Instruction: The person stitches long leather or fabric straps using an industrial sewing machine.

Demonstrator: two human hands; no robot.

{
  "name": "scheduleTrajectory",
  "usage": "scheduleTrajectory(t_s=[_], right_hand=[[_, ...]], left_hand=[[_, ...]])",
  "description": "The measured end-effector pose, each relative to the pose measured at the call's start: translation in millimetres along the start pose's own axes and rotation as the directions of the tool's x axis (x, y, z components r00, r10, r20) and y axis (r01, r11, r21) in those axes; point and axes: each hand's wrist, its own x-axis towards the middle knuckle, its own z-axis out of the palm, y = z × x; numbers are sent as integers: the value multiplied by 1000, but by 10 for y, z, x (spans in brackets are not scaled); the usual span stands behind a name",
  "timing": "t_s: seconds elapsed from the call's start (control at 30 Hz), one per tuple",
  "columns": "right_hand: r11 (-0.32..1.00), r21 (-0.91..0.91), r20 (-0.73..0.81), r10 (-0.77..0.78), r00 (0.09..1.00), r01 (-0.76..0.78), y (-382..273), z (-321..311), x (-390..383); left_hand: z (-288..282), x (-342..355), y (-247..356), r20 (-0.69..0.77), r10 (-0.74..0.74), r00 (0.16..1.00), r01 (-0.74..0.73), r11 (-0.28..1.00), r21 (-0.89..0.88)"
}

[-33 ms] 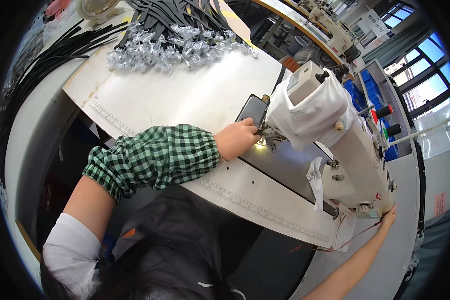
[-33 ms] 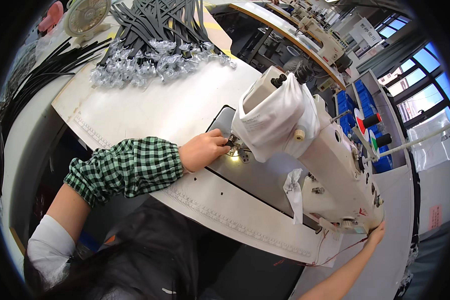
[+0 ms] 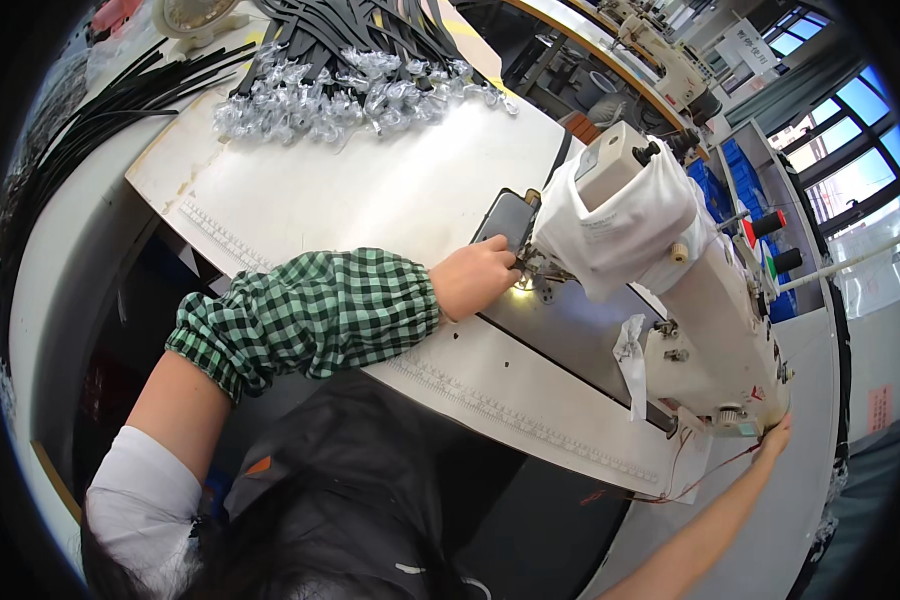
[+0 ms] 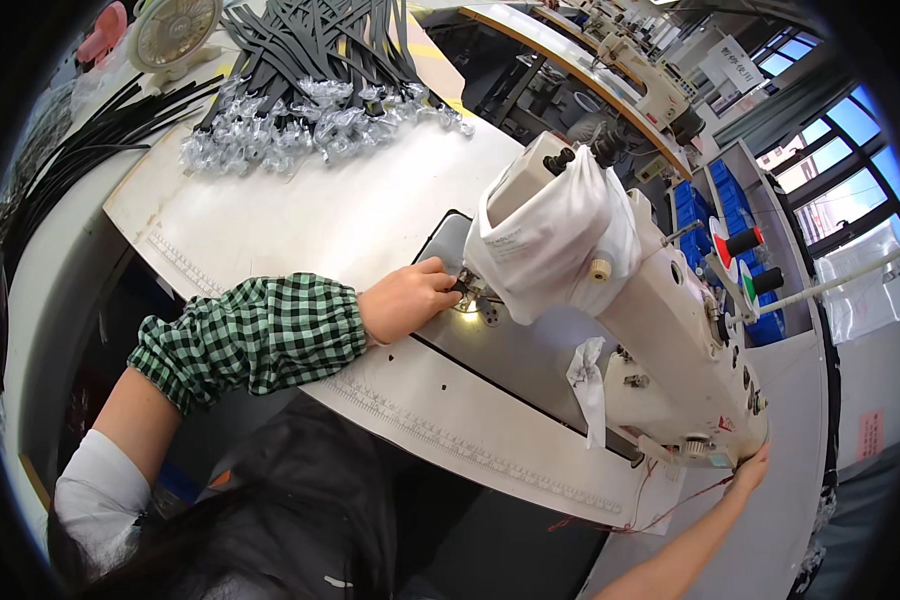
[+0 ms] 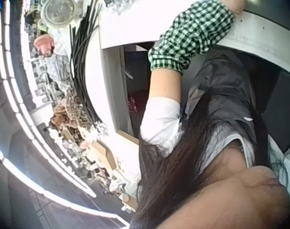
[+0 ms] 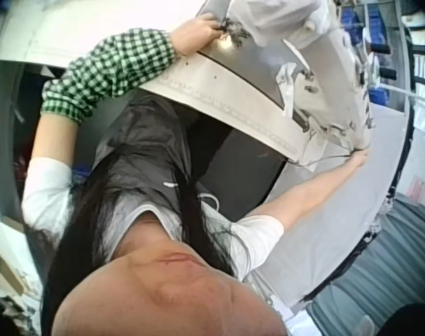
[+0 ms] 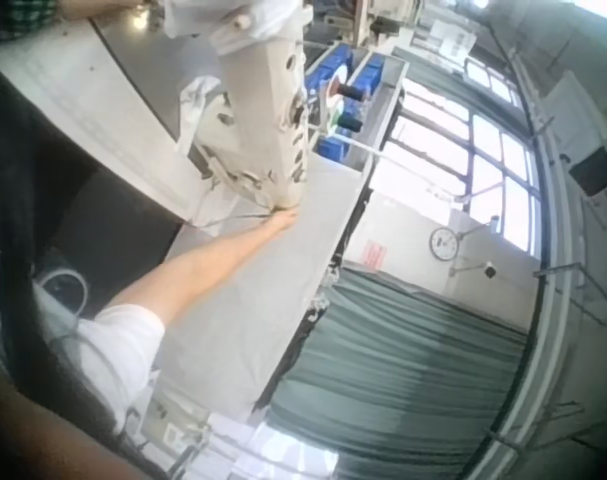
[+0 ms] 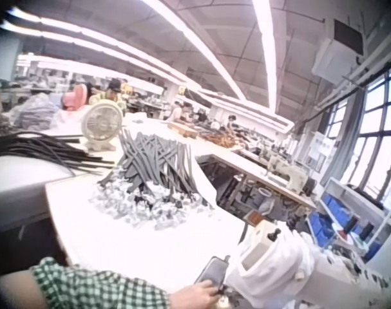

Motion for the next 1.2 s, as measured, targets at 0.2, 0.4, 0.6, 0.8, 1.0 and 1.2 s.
scheduleTrajectory(t_s=[0.2, 0.4, 0.6, 0.8, 1.0, 1.2], right_hand=[[954, 300, -246, 51, 968, 26, 228, 314, -563], [991, -30, -213, -136, 967, 132, 135, -85, -94], [985, -125, -136, -139, 981, 122, 21, 14, 85], [994, -19, 1, 104, 995, -104, 29, -60, 33], [996, -8, 49, 91, 995, -91, -40, -75, -54], [987, 148, 7, 60, 998, -61, 72, 18, -211]], left_hand=[[-37, 25, 75, 19, -56, 998, 54, 995, 78], [-34, 50, 95, -84, 81, 993, -70, 990, 126], [-14, 21, 36, -79, 119, 990, -105, 982, 160], [20, 28, 34, -117, 118, 986, -101, 984, 145], [1, 44, 22, -101, 100, 990, -85, 987, 136], [14, 51, 9, -85, 89, 992, -79, 990, 118]])
